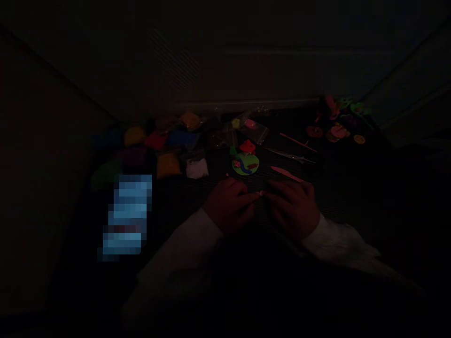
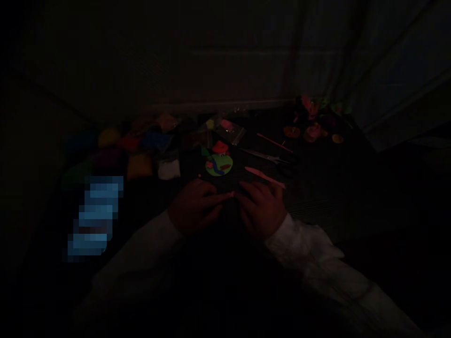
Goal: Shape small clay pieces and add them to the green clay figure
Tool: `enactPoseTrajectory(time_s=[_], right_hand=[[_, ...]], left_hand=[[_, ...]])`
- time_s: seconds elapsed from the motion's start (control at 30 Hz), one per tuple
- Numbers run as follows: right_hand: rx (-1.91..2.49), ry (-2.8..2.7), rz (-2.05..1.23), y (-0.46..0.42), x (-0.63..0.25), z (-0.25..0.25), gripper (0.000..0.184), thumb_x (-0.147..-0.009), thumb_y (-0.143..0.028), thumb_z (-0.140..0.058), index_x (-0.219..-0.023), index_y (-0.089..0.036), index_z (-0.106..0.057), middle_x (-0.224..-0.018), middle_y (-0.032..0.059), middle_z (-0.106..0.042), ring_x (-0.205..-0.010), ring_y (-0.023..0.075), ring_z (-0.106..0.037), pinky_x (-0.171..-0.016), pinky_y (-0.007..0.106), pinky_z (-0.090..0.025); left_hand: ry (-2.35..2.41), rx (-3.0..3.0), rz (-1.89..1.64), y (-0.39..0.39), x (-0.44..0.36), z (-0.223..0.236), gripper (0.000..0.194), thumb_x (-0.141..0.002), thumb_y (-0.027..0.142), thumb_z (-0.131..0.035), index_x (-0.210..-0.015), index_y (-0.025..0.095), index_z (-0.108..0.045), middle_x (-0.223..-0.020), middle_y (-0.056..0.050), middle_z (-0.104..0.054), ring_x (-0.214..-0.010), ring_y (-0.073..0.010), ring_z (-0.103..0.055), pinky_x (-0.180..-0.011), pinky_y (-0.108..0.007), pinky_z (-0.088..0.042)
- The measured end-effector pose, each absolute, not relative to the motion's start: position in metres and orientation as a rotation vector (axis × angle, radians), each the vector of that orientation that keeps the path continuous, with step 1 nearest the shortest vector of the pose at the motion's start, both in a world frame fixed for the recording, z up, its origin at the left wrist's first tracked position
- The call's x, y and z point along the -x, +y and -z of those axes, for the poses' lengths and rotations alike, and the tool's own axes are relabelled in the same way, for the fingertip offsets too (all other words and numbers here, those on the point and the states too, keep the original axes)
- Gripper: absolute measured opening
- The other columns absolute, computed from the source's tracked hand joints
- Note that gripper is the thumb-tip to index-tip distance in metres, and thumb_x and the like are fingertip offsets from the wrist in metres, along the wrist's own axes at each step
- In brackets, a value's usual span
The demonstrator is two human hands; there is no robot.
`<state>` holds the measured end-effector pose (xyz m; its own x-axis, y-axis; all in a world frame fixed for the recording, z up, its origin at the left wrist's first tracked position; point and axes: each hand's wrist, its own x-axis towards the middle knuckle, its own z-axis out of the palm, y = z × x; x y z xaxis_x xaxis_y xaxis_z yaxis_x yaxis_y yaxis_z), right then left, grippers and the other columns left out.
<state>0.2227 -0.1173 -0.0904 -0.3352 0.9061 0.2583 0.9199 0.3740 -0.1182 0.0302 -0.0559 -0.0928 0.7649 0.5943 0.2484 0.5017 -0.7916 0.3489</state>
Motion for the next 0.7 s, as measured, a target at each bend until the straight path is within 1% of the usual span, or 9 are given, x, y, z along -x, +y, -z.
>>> enactPoseTrajectory(time_s=[0.13,0.37,0.57,0.63,0.7], right_hand=[[1.609,-2.347,0.090,-0.1180,-0.2225,0.0913,0.030,-0.078,-0.028,-0.046,-0.107,-0.026,-0.054,-0.118,0.0025,-0.048,-0.103,0.0209,-0.042,-0.086,0.043,-0.021],[1.620,-2.406,0.079,-0.1189,-0.2228,0.0907,0.033,-0.077,-0.029,-0.047,-0.110,-0.028,-0.051,-0.122,0.0010,-0.044,-0.105,0.0219,-0.040,-0.085,0.044,-0.021],[1.624,-2.387,0.085,-0.1183,-0.2226,0.0896,0.030,-0.078,-0.029,-0.046,-0.107,-0.028,-0.053,-0.121,0.0000,-0.046,-0.104,0.0212,-0.041,-0.086,0.044,-0.022],[1.631,-2.355,0.079,-0.1183,-0.2229,0.0898,0.030,-0.078,-0.030,-0.046,-0.108,-0.027,-0.053,-0.122,0.0010,-0.045,-0.104,0.0210,-0.041,-0.086,0.043,-0.023],[1.631,-2.333,0.074,-0.1182,-0.2227,0.0901,0.032,-0.079,-0.030,-0.044,-0.110,-0.027,-0.051,-0.123,0.0017,-0.044,-0.104,0.0206,-0.041,-0.086,0.042,-0.023]], left_hand=[[0.845,-2.712,-0.473,-0.0568,-0.0313,0.0915,0.035,-0.078,0.032,-0.041,-0.110,0.024,-0.053,-0.082,-0.005,-0.052,-0.076,-0.0176,-0.043,-0.073,-0.038,-0.036],[0.851,-2.727,-0.445,-0.0577,-0.0326,0.0913,0.034,-0.078,0.031,-0.041,-0.109,0.023,-0.054,-0.081,-0.006,-0.052,-0.076,-0.0181,-0.043,-0.070,-0.037,-0.036],[0.848,-2.721,-0.513,-0.0577,-0.0330,0.0911,0.034,-0.077,0.030,-0.043,-0.108,0.022,-0.055,-0.079,-0.005,-0.052,-0.074,-0.0175,-0.043,-0.070,-0.036,-0.037],[0.866,-2.701,-0.586,-0.0572,-0.0321,0.0905,0.031,-0.076,0.027,-0.044,-0.104,0.021,-0.057,-0.078,-0.005,-0.053,-0.074,-0.0171,-0.044,-0.072,-0.036,-0.037],[0.903,-2.686,-0.646,-0.0566,-0.0308,0.0898,0.026,-0.075,0.025,-0.044,-0.094,0.019,-0.061,-0.075,-0.005,-0.053,-0.073,-0.0168,-0.045,-0.072,-0.036,-0.037]])
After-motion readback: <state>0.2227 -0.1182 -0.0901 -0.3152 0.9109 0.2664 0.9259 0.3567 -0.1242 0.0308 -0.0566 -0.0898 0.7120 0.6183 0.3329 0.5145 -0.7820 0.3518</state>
